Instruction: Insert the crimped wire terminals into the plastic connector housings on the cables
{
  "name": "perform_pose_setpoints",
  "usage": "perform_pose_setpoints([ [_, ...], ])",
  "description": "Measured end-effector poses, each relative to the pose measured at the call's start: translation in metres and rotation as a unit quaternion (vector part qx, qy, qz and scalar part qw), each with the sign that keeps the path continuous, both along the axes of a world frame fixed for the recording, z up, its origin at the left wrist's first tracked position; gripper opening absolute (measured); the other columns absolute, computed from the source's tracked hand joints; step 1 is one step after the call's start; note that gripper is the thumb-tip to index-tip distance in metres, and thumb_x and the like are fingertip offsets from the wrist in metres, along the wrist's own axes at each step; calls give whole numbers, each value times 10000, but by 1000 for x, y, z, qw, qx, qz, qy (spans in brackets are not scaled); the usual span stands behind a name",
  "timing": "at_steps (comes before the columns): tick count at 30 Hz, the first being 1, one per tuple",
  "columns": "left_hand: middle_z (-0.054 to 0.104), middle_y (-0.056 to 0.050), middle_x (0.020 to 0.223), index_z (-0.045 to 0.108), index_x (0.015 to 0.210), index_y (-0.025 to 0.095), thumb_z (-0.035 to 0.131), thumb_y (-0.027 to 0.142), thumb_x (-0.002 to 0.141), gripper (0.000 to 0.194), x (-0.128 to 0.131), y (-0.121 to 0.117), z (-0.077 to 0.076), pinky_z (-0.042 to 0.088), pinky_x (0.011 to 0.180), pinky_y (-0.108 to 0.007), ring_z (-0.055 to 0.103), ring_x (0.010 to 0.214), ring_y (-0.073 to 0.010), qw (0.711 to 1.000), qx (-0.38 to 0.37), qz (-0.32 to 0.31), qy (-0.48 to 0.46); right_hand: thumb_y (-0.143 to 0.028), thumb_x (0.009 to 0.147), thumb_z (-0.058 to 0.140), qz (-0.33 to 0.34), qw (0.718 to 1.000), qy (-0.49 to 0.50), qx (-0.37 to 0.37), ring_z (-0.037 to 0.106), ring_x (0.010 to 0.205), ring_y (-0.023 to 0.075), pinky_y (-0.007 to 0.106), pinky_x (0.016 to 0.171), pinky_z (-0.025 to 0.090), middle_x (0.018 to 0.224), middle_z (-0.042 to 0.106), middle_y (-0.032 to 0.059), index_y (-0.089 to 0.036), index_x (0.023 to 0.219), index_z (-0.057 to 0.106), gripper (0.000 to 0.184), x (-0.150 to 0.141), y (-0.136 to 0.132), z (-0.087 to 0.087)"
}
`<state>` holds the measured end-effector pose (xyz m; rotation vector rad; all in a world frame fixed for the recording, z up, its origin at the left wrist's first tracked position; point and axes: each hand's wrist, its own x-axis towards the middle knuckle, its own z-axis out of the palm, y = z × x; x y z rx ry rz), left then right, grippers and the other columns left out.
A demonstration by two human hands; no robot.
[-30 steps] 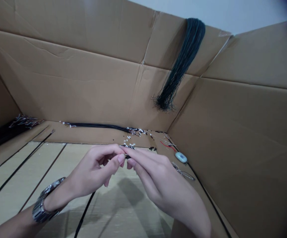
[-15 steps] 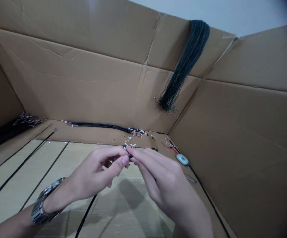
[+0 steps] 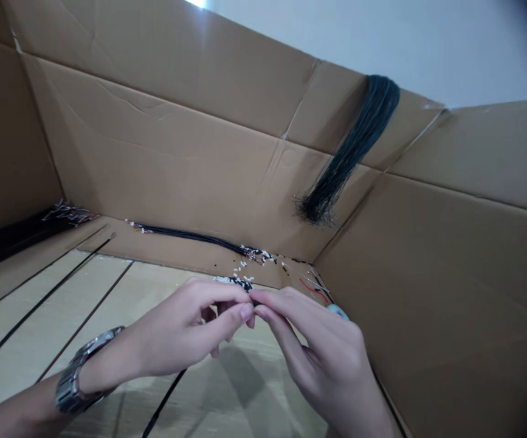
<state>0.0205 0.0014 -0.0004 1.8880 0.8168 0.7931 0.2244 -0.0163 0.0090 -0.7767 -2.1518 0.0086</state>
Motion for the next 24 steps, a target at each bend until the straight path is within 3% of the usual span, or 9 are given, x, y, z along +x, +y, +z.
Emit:
perform_pose_setpoints([
  [6,559,39,688,648,874,168,495,401,1019,315,-5,1,6,468,592,-202,603,617,-102,995,-87,-39,-42,0,885,667,69,994,88,-19,698,751,137,262,704,570,871,760,28,-182,1075,716,268,-1,10,1],
  [11,562,21,669,689,854,142,573,413,981,321,-6,8,5,512,562,-214,569,569,-101,961,-185,-136,-156,56,843,647,152,977,148,3,668,693,173,328,614,565,821,737,51,-187,1147,731,398,-7,15,-2],
  [17,542,50,578,714,831,150,625,422,963,315,-9,13,3,461,470,-193,494,426,-67,930,-235,-203,-196,40,856,632,179,971,156,28,681,683,190,356,606,568,799,732,54,-185,1224,717,439,-11,16,-4],
  [21,576,33,613,708,850,150,584,387,981,298,-11,11,5,466,499,-205,544,484,-88,947,-206,-186,-161,16,874,648,169,977,128,-11,673,684,171,327,619,565,803,729,40,-193,1177,723,375,-7,12,-1],
  [24,655,2,668,704,808,152,545,320,1000,300,-14,6,9,462,598,-212,613,620,-111,991,-78,-93,-48,-40,910,664,130,987,63,-72,668,700,152,289,640,547,824,747,31,-199,1093,733,251,-1,10,2],
])
